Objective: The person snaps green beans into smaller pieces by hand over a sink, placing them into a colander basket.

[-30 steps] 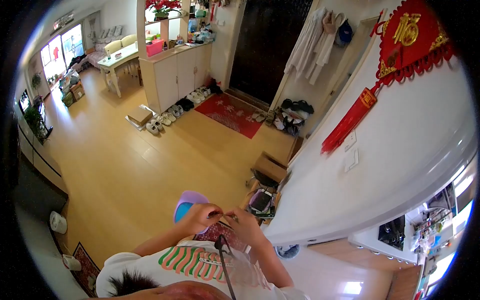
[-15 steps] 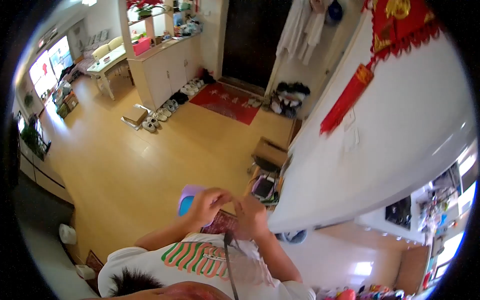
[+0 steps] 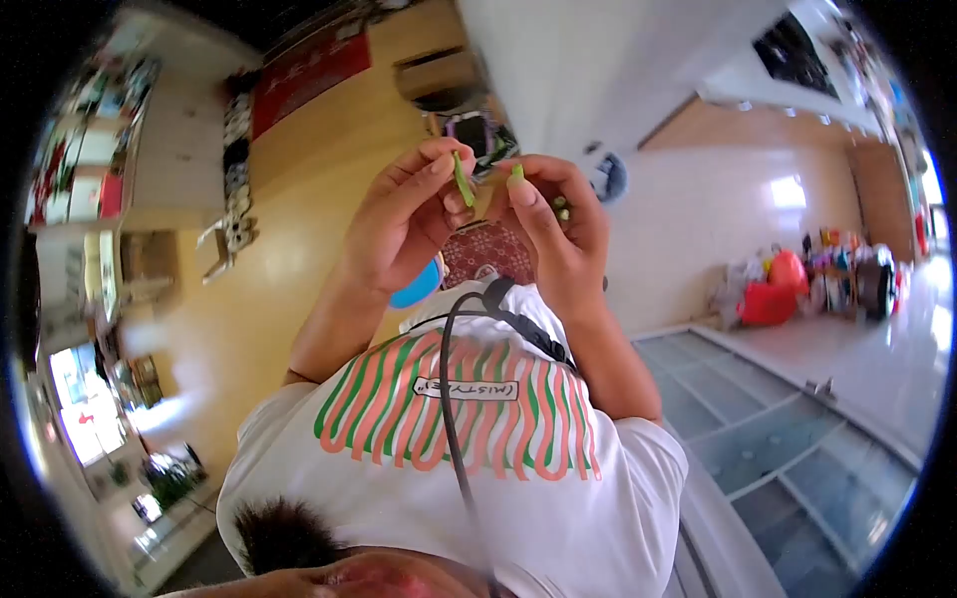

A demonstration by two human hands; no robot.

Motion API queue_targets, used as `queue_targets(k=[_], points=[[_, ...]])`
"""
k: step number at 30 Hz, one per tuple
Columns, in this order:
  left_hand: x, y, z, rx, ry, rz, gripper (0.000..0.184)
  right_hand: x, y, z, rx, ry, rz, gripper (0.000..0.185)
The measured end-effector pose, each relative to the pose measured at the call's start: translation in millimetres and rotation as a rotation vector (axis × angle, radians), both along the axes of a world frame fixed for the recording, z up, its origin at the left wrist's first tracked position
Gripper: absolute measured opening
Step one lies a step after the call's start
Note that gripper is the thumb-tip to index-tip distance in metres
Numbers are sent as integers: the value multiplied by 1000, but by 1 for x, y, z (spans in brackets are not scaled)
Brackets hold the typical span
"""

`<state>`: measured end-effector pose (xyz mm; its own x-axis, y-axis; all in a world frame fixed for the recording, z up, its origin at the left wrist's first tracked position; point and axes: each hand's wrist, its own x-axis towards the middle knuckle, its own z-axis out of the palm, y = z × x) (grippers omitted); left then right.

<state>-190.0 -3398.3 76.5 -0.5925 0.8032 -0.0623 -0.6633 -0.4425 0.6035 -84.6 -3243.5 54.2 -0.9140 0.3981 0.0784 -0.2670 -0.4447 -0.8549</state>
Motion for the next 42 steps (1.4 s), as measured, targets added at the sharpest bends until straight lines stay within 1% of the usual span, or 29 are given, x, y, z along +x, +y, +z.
queue_targets(k=[1, 4, 7, 8, 11, 12, 15, 16, 19, 20, 24, 27, 28, 31, 33, 35, 36, 39, 40, 41, 42], points=[[4, 17, 5, -8, 14, -46, 20, 8, 12, 5, -136, 16, 28, 25], [22, 70, 18, -8, 69, -158, 17, 37, 55, 12, -385, 154, 120, 30], [34, 124, 14, -62, 312, -211, 16, 67, 102, 12, -501, 153, 136, 35], [38, 143, 12, -86, 432, -198, 17, 76, 114, 17, -549, 114, 83, 40], [54, 204, 16, -291, 686, -261, 22, 107, 156, 15, -625, 52, -8, 39], [61, 223, 18, -279, 670, -299, 23, 116, 172, 10, -661, 90, 13, 39], [79, 278, 4, -237, 646, -412, 21, 139, 215, 2, -629, 16, -70, 40], [85, 296, -2, -234, 658, -428, 19, 148, 231, -2, -669, 47, -69, 41], [107, 345, -2, -346, 607, -464, 18, 171, 272, -6, -783, 121, -99, 42], [110, 361, -9, -299, 655, -465, 18, 178, 282, -7, -828, 141, -109, 43], [124, 418, -9, -301, 665, -574, 20, 200, 321, -12, -801, 148, -198, 46], [129, 463, -12, -303, 689, -621, 23, 209, 355, -19, -845, 188, -234, 46], [130, 482, -13, -260, 619, -674, 22, 211, 368, -20, -873, 197, -258, 46], [127, 536, -22, -183, 702, -687, 20, 209, 414, -27, -909, 232, -312, 47], [121, 576, -38, -128, 765, -637, 20, 206, 454, -38, -893, 271, -323, 48], [112, 626, -50, -82, 839, -592, 20, 209, 500, -37, -874, 243, -342, 49], [109, 648, -44, -148, 667, -622, 20, 206, 525, -34, -867, 224, -345, 49], [105, 716, -17, -326, 779, -563, 16, 193, 595, -22, -803, 116, -405, 48], [100, 736, -18, -157, 1084, -454, 17, 190, 617, -21, -820, 193, -353, 48], [93, 754, -10, -117, 1285, -439, 27, 185, 638, -14, -810, 180, -385, 48], [98, 778, -6, -95, 1362, -431, 26, 185, 660, -10, -809, 172, -422, 47]])
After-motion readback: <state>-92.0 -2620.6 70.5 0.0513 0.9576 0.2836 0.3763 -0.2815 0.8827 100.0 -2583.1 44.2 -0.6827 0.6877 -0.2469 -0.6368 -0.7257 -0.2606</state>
